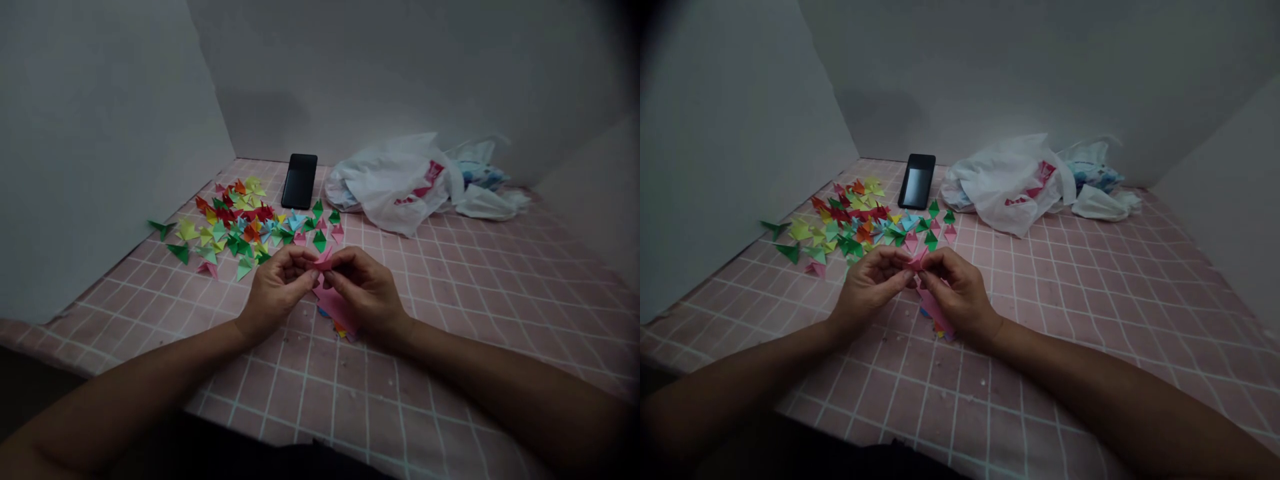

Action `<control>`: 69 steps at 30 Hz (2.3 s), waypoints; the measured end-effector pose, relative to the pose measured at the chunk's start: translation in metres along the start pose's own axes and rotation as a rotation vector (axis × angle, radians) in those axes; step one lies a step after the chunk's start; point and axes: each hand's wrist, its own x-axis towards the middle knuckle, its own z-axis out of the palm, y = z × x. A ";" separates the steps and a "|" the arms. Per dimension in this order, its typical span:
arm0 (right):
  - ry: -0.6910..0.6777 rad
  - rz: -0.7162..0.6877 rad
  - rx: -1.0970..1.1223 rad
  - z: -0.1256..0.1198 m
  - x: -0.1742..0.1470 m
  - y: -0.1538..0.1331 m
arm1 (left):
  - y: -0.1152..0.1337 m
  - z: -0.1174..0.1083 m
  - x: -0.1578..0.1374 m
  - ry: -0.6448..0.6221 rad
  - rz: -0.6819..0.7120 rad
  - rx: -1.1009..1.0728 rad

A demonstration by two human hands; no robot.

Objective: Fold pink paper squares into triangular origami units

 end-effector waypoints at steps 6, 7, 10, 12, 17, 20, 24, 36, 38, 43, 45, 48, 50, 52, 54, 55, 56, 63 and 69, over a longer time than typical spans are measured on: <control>0.008 0.168 0.126 0.001 0.003 -0.006 | -0.002 -0.002 0.003 -0.055 -0.044 -0.034; 0.008 0.187 0.136 0.001 0.003 -0.006 | -0.002 -0.002 0.004 -0.063 -0.058 -0.046; 0.007 0.215 0.141 0.001 0.004 -0.005 | -0.004 -0.003 0.005 -0.069 -0.096 -0.082; 0.014 0.213 0.119 0.002 0.003 -0.004 | -0.005 -0.003 0.004 -0.057 -0.108 -0.097; 0.018 0.207 0.076 0.004 0.001 -0.004 | -0.005 -0.001 0.002 -0.040 -0.120 -0.088; 0.020 0.198 0.053 0.004 0.000 -0.002 | -0.003 0.000 0.001 -0.026 -0.121 -0.068; 0.017 0.156 0.029 0.004 -0.002 -0.001 | 0.000 0.001 0.001 -0.016 -0.171 -0.077; -0.036 -0.043 -0.188 -0.004 0.000 -0.008 | -0.001 -0.005 0.002 -0.017 -0.166 -0.128; -0.072 -0.094 -0.238 -0.004 0.000 -0.008 | -0.002 -0.005 0.003 -0.007 -0.139 -0.108; -0.026 0.093 0.024 -0.002 0.001 -0.009 | -0.001 -0.002 0.005 0.033 -0.085 -0.074; -0.001 0.186 0.119 -0.001 0.003 -0.009 | -0.001 -0.001 0.004 0.008 -0.098 -0.057; -0.021 0.294 0.146 -0.001 0.005 -0.008 | -0.001 0.000 0.003 -0.040 -0.139 -0.048; -0.016 0.323 0.131 -0.002 0.004 -0.006 | -0.001 0.000 0.003 -0.065 -0.178 -0.055; 0.003 0.310 0.106 -0.002 0.003 -0.006 | -0.001 -0.001 0.003 -0.114 -0.225 -0.019; 0.008 0.302 0.082 -0.003 0.003 -0.006 | 0.000 -0.001 0.003 -0.185 -0.262 0.046; 0.003 0.308 0.078 -0.003 0.003 -0.007 | 0.001 -0.001 0.003 -0.212 -0.274 0.069; -0.004 0.320 0.080 -0.003 0.003 -0.007 | 0.001 -0.002 0.003 -0.227 -0.280 0.079; -0.049 0.354 0.168 -0.005 0.005 -0.005 | -0.001 -0.003 0.002 -0.185 -0.293 0.089; -0.049 0.438 0.193 -0.004 0.006 -0.006 | 0.000 -0.002 0.003 -0.229 -0.283 0.083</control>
